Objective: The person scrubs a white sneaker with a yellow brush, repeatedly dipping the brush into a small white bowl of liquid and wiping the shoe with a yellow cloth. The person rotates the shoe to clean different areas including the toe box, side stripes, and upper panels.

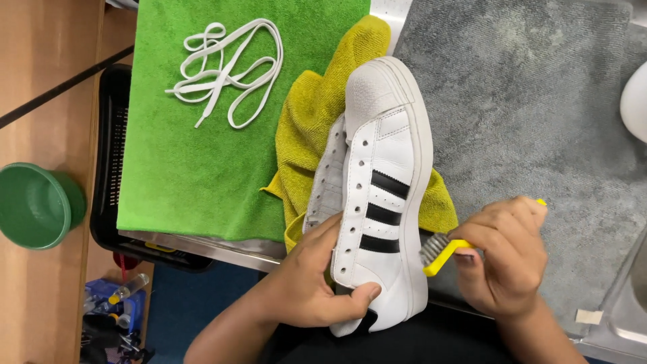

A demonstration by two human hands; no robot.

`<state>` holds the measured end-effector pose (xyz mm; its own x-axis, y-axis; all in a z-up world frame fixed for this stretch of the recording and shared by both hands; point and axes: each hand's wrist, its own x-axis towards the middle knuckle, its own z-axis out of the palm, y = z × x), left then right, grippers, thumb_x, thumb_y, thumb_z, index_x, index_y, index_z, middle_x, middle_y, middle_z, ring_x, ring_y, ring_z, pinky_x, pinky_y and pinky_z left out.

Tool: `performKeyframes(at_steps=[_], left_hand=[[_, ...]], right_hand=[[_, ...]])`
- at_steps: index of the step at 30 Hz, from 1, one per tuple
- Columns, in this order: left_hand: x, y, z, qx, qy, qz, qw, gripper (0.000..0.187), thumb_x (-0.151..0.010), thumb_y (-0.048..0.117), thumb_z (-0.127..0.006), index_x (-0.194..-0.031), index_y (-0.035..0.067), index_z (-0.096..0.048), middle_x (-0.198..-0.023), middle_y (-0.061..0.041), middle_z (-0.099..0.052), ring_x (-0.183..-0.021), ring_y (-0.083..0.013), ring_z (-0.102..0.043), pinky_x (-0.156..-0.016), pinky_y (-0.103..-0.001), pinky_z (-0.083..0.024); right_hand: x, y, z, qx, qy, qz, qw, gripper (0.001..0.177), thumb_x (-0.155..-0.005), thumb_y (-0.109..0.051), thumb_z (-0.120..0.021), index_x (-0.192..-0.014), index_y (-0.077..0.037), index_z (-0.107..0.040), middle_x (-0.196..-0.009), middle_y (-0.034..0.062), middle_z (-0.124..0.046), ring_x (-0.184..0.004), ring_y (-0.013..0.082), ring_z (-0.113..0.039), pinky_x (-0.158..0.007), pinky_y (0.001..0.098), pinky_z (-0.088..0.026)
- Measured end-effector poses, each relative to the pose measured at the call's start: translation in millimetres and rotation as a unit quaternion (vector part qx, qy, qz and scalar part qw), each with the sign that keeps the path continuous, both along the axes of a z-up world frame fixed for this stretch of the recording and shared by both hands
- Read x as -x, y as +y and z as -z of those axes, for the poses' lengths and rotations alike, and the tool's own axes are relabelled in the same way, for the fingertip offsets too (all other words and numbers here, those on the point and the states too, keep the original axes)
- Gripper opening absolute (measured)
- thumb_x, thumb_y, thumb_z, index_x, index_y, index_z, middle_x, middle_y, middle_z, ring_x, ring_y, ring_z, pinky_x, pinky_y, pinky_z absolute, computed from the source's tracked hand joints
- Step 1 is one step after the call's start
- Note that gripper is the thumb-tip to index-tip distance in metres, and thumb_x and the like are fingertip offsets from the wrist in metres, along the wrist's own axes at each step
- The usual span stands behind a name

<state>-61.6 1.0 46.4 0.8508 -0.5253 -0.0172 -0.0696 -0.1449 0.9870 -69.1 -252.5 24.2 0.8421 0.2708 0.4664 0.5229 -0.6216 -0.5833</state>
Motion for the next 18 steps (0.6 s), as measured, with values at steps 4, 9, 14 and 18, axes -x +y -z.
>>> performKeyframes(at_steps=[4, 9, 14, 18], left_hand=[[6.1, -7.0, -6.4, -0.028, -0.007, -0.003, 1.000, 0.062, -0.082, 0.018, -0.067, -0.136, -0.006, -0.046, -0.133, -0.022, -0.058, -0.127, -0.0347, -0.060, -0.110, -0.039, -0.045], [13.9, -13.8, -3.2, -0.048, -0.052, 0.011, 0.997, 0.071, -0.091, 0.017, -0.057, -0.147, -0.012, -0.027, -0.149, -0.034, -0.042, -0.145, -0.0445, -0.041, -0.124, -0.045, -0.029], [20.1, -14.8, 5.1, -0.063, -0.057, 0.022, 0.996, 0.087, -0.089, 0.020, -0.063, -0.151, -0.015, -0.012, -0.157, -0.037, -0.029, -0.151, -0.0457, -0.031, -0.126, -0.046, -0.025], [21.4, -17.5, 4.3, -0.084, -0.045, 0.018, 0.995, 0.089, -0.091, 0.021, -0.061, -0.152, -0.015, -0.006, -0.159, -0.037, -0.026, -0.152, -0.0437, -0.028, -0.126, -0.044, -0.024]], right_hand=[[-10.3, 6.5, -13.4, 0.030, -0.050, -0.026, 0.998, 0.038, -0.097, -0.030, -0.043, -0.071, -0.007, -0.060, -0.065, 0.0062, -0.057, -0.063, 0.0269, -0.050, -0.081, 0.0462, -0.026], [-30.9, 16.3, -34.0, 0.052, -0.125, -0.057, 0.989, 0.038, -0.096, -0.032, -0.048, -0.067, -0.010, -0.057, -0.063, 0.0017, -0.055, -0.061, 0.0236, -0.049, -0.080, 0.0429, -0.021], [-39.7, 22.4, -47.7, 0.114, -0.158, -0.141, 0.971, 0.039, -0.101, -0.036, -0.049, -0.070, -0.013, -0.055, -0.063, -0.0019, -0.051, -0.059, 0.0196, -0.051, -0.070, 0.0389, -0.020], [-55.9, 18.9, -52.5, 0.117, -0.178, -0.128, 0.969, 0.039, -0.100, -0.034, -0.051, -0.068, -0.012, -0.055, -0.062, -0.0016, -0.052, -0.058, 0.0201, -0.048, -0.074, 0.0402, -0.019]])
